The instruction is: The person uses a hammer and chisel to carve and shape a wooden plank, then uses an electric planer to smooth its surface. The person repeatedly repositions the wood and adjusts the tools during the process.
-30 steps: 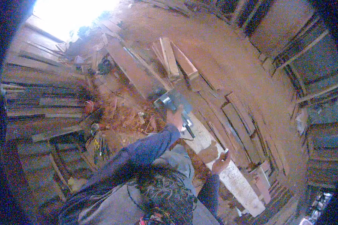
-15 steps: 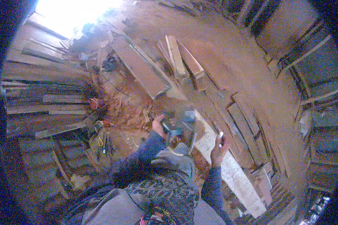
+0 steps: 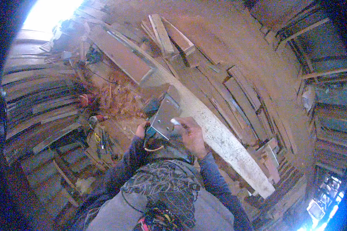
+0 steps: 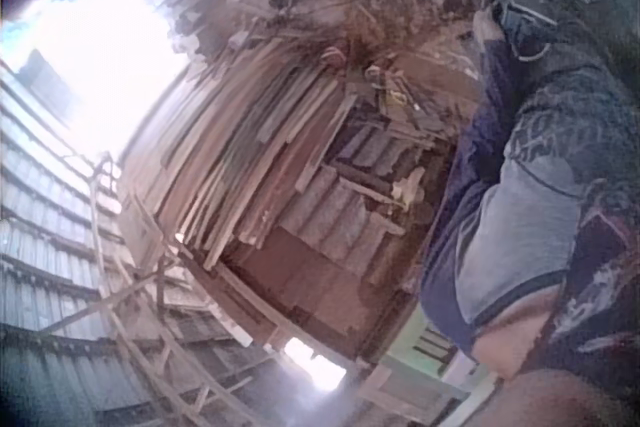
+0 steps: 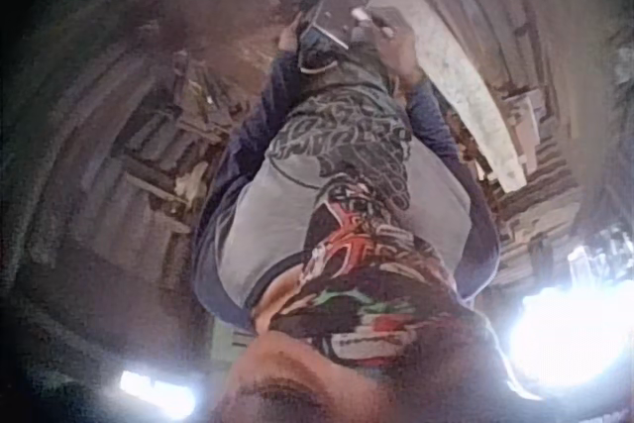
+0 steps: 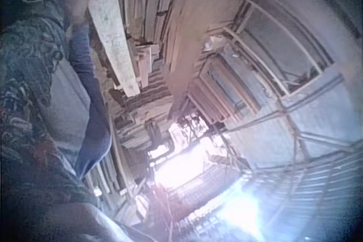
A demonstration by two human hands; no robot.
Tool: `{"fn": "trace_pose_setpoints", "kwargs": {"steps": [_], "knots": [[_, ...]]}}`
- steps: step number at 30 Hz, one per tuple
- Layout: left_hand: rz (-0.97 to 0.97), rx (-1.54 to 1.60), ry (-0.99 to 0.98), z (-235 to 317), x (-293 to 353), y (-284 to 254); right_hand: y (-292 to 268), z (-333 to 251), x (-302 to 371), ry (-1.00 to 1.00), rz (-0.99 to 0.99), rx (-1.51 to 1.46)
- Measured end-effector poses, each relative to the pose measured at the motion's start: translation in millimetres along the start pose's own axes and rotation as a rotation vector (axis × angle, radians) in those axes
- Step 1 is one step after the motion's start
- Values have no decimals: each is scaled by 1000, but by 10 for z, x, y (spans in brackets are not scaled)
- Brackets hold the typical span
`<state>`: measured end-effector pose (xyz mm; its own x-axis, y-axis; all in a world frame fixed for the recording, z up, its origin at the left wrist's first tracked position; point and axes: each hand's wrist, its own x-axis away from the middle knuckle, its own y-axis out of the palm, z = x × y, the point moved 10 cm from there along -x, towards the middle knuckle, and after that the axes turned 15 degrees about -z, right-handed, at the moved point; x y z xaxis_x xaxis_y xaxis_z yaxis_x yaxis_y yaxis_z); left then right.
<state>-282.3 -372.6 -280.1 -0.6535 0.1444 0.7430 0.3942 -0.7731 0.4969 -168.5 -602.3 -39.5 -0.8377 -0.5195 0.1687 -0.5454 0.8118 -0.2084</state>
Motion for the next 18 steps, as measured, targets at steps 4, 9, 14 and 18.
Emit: {"fn": "trace_pose_setpoints", "kwargs": {"steps": [4,9,14,18], "knots": [[-103,-62,20,-54,-78,16,223,-255,36,-73,-161,174],[-1,4,33,-209,-18,-6,291,-74,-294,36,-178,61],[132,-145,48,-177,-9,-100,318,-157,-331,-75,-125,273],[98,-56,-27,-166,33,-23,440,-81,-260,-125,-244,339]]}}
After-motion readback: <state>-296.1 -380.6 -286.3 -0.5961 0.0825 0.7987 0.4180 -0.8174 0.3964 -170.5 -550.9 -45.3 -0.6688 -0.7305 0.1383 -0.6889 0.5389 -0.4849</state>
